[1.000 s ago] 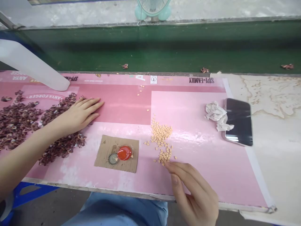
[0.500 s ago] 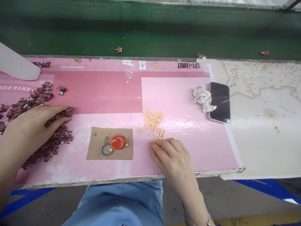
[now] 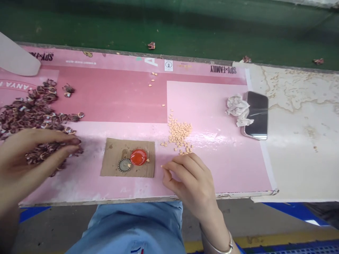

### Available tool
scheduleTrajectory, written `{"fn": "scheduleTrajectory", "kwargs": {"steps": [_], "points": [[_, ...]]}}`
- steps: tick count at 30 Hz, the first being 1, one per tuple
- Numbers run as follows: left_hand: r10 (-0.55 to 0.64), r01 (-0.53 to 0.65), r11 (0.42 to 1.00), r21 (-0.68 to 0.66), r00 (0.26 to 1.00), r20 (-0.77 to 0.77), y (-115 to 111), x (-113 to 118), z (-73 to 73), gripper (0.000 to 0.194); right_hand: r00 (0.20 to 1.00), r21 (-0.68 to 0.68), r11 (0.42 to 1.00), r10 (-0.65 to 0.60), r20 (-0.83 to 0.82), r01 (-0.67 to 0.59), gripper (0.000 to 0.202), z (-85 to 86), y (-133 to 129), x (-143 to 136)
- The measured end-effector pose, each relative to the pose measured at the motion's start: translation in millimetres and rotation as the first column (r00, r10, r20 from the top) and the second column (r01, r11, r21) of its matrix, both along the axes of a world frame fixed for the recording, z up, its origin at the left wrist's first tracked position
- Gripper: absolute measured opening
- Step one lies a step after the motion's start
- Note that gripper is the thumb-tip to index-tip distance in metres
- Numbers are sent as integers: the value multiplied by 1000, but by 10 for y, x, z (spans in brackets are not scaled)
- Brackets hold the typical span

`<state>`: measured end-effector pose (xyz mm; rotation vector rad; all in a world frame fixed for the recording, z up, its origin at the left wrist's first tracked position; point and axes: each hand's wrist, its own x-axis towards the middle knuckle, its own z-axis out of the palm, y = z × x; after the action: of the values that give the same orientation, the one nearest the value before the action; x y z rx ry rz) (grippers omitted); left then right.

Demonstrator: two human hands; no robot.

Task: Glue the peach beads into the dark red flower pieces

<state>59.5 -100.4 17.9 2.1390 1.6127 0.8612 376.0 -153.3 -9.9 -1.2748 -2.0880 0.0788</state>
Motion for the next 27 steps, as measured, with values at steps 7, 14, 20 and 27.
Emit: {"fn": "scheduleTrajectory", "kwargs": {"steps": [7, 14, 20, 27], "points": [[-32, 221, 938, -266, 822, 569, -538, 491, -117, 27, 992, -11, 1000, -8, -124, 6, 23, -30, 122, -323], [169, 169, 911, -375, 677, 716, -674, 626, -233, 24, 996, -34, 999, 3, -89, -6, 24, -74, 117, -307], [11, 194, 952, -235, 750, 661, -619, 596, -245, 29, 997, -17, 1000, 1, -72, -2, 24, -80, 121, -317], [-74, 165, 983, -86, 772, 631, -661, 639, -334, 23, 989, -51, 999, 1, -150, -8, 22, 61, 66, -387]]}}
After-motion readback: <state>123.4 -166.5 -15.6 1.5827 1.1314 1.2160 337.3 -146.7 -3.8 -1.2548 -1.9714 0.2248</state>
